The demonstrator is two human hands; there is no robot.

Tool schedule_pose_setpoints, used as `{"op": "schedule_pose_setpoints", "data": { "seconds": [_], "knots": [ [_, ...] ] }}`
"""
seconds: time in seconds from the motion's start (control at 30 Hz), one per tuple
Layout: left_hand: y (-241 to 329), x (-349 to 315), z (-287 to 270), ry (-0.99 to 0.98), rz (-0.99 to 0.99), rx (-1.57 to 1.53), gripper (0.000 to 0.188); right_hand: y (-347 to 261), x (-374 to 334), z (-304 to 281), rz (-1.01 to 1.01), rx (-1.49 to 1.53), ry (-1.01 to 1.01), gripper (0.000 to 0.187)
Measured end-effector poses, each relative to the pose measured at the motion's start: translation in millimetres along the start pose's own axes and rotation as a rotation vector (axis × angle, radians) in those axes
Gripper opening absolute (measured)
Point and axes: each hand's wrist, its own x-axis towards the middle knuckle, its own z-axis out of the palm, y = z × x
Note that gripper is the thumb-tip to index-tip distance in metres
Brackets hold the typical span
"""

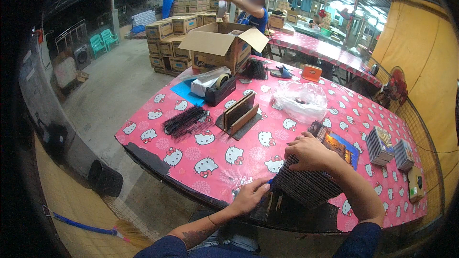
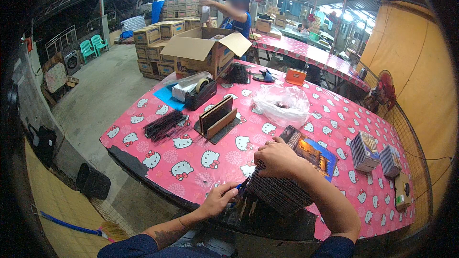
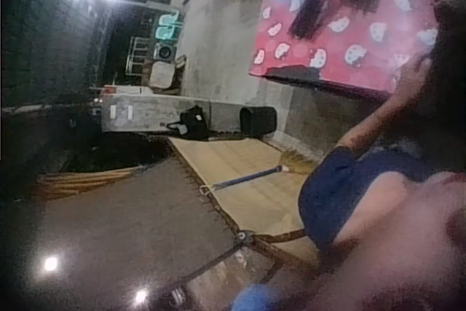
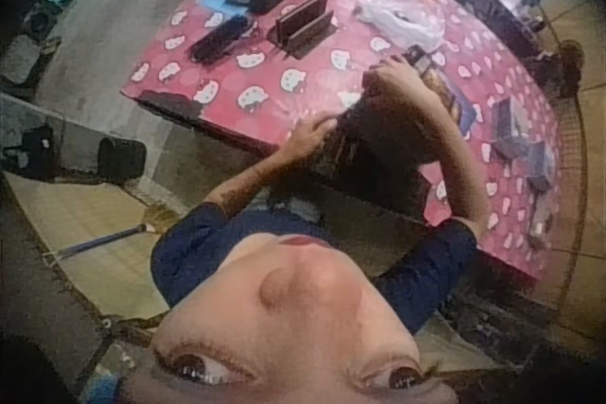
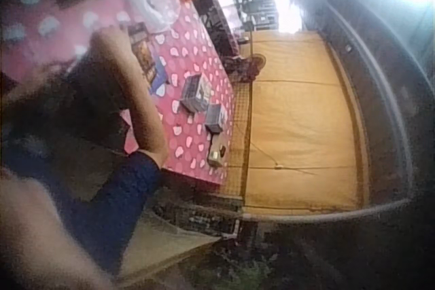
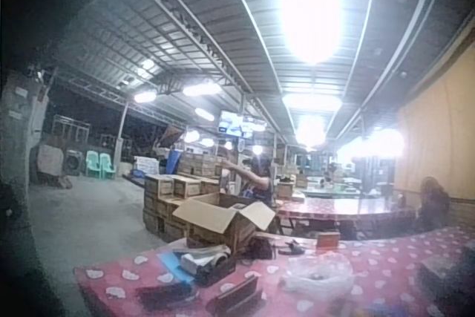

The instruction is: The person bundles printed books together by hand, organizes the stacks on a table, and then places the books into a shipping box.

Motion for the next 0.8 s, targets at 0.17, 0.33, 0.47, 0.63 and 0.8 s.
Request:
{"op": "schedule_pose_setpoints", "data": {
  "seconds": [0.17, 0.33, 0.47, 0.63, 0.8],
  "knots": [
    [4.5, 0.9, -1.2, 0.023, -0.001, 0.005, 0.033, -0.8, 1.3, -0.3, -0.001, 0.007, 0.012, 0.035],
    [6.7, 8.0, 2.6, 0.041, -0.005, 0.110, 0.037, 9.3, -2.4, 12.6, -0.043, 0.026, 0.109, 0.037],
    [1.4, 15.8, 3.5, -0.033, -0.056, -0.068, 0.036, 6.2, -0.7, 8.5, -0.026, 0.066, 0.075, 0.036],
    [9.7, 18.8, 3.0, -0.064, -0.111, -0.278, 0.033, -3.2, 0.3, 0.3, 0.011, 0.132, 0.039, 0.031],
    [16.4, 23.0, 9.3, -0.084, -0.094, -0.331, 0.032, -1.2, 0.6, 3.1, 0.029, 0.157, 0.034, 0.032]
  ]
}}
